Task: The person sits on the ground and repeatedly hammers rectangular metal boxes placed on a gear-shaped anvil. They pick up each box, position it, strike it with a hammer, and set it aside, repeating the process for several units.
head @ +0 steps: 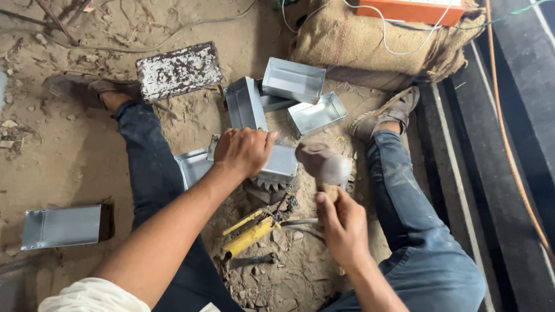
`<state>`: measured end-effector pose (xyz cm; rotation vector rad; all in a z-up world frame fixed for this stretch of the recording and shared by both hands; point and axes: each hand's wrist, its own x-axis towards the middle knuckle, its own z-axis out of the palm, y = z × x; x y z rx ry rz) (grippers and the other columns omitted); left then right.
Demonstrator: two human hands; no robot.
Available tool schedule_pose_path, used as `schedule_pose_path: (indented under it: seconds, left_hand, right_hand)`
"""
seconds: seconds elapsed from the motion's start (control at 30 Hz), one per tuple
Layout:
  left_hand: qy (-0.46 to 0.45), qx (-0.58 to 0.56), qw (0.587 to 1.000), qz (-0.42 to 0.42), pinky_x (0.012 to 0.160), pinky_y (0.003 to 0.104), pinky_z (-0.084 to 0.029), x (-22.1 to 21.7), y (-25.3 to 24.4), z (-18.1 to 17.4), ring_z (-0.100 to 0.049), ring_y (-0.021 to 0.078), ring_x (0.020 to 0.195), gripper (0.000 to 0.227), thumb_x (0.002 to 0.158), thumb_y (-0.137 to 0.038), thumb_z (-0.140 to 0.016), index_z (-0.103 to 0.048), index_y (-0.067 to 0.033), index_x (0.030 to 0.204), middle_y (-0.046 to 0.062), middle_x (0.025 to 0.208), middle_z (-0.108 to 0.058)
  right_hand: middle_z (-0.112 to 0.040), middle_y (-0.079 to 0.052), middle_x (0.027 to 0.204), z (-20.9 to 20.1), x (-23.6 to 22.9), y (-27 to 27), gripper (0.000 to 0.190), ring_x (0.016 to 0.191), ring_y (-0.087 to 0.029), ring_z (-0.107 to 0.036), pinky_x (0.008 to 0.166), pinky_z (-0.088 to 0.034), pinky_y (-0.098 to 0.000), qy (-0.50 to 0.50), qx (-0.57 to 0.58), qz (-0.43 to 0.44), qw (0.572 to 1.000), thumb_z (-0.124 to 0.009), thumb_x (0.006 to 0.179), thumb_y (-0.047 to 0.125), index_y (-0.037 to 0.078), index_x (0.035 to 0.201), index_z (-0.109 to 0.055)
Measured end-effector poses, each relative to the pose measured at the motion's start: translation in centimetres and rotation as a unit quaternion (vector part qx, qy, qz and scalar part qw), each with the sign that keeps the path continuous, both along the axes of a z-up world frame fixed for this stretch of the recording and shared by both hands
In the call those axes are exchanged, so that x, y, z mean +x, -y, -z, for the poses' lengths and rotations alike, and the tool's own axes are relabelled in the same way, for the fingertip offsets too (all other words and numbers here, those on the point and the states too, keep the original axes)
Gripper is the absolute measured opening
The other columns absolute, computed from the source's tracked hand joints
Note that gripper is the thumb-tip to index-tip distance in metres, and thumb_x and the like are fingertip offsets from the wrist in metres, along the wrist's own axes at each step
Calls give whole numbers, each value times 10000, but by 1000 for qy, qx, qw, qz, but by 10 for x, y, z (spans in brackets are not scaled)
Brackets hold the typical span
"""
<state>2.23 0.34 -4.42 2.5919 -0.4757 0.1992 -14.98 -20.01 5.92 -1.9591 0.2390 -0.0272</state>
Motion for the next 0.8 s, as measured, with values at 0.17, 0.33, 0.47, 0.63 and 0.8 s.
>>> schedule_pose_path:
  seconds: [0.17,0.33,0.47,0.63,0.8]
  left_hand:
    - [-45,-11,999,29,772,523,-440,-5,-2,2,-628,336,642,574,1092,-440,-417,-712,-93,742,177,681,-680]
    - [-53,11,998,14,781,514,-431,1,0,4,-587,303,570,580,1063,-444,-406,-716,-100,714,130,605,-646]
    - [-53,7,998,23,793,520,-419,1,-1,4,-566,295,542,611,1065,-440,-397,-718,-92,680,127,560,-631]
    - [-30,1,999,23,766,536,-426,-4,-3,-3,-583,318,579,591,1070,-445,-401,-717,-94,714,153,616,-638]
    - [-84,18,996,27,749,507,-434,6,-1,0,-582,316,532,621,1087,-439,-385,-698,-102,670,132,555,-621]
  right_hand:
    - [-529,1,582,4,7,-7,350,482,-92,-462,440,-372,-276,-125,26,0,992,-569,1004,378,52,884,-613]
    - [-528,21,622,6,13,2,382,511,-68,-458,446,-362,-267,-61,79,15,995,-579,1020,398,43,884,-609]
    - [-495,34,635,6,23,-5,329,525,-59,-422,450,-327,-263,-12,109,6,994,-603,1012,373,53,940,-627]
    - [-562,6,575,0,30,-8,372,487,-66,-506,442,-406,-267,-71,8,14,997,-583,1004,389,48,861,-618]
    - [-548,-9,577,4,34,-3,411,490,-83,-477,436,-385,-287,3,28,31,999,-599,1001,407,22,857,-596]
